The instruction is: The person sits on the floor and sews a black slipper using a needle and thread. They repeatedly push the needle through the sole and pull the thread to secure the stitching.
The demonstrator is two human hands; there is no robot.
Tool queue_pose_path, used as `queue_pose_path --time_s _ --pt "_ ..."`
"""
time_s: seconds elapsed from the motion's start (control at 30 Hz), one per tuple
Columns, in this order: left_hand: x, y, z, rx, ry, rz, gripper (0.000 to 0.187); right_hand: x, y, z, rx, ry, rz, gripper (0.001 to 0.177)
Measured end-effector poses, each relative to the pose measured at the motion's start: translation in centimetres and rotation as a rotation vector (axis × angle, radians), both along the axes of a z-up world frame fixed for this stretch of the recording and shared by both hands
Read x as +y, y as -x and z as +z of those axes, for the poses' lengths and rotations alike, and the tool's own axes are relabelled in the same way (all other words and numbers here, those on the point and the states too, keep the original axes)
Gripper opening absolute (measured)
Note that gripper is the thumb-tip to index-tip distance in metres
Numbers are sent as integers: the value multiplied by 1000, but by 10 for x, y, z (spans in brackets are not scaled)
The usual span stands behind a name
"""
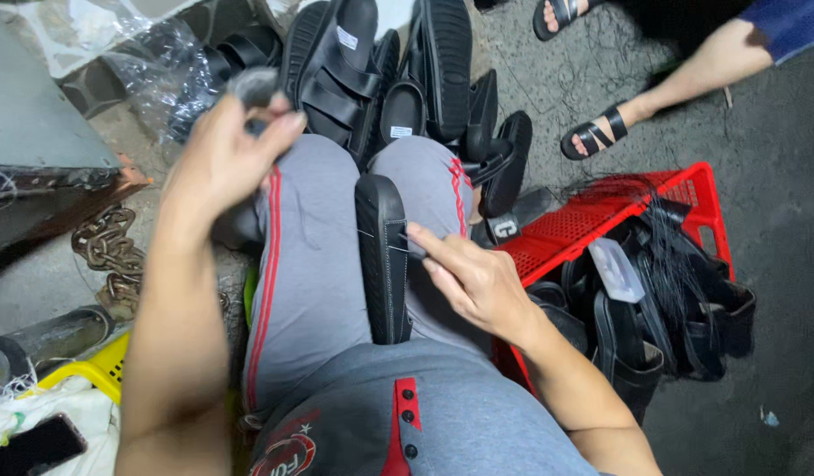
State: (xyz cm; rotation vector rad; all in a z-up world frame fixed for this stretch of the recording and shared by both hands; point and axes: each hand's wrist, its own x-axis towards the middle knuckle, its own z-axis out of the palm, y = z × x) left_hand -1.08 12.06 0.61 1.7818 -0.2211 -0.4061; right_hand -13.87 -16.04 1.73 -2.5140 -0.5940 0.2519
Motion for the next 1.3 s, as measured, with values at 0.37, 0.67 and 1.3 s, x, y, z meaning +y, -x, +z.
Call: queue_pose_path --time_s 0.37,0.67,1.3 --pt "-29 62 -36 -642 -350 -313 105 -1 -2 -9 -49 38 83 45" --pt "-39 64 -43 -673 -316 -204 101 -1 -7 12 -114 405 151 57" --pt "-42 95 -34 -626 -286 25 81 18 -20 2 -223 40 38 27"
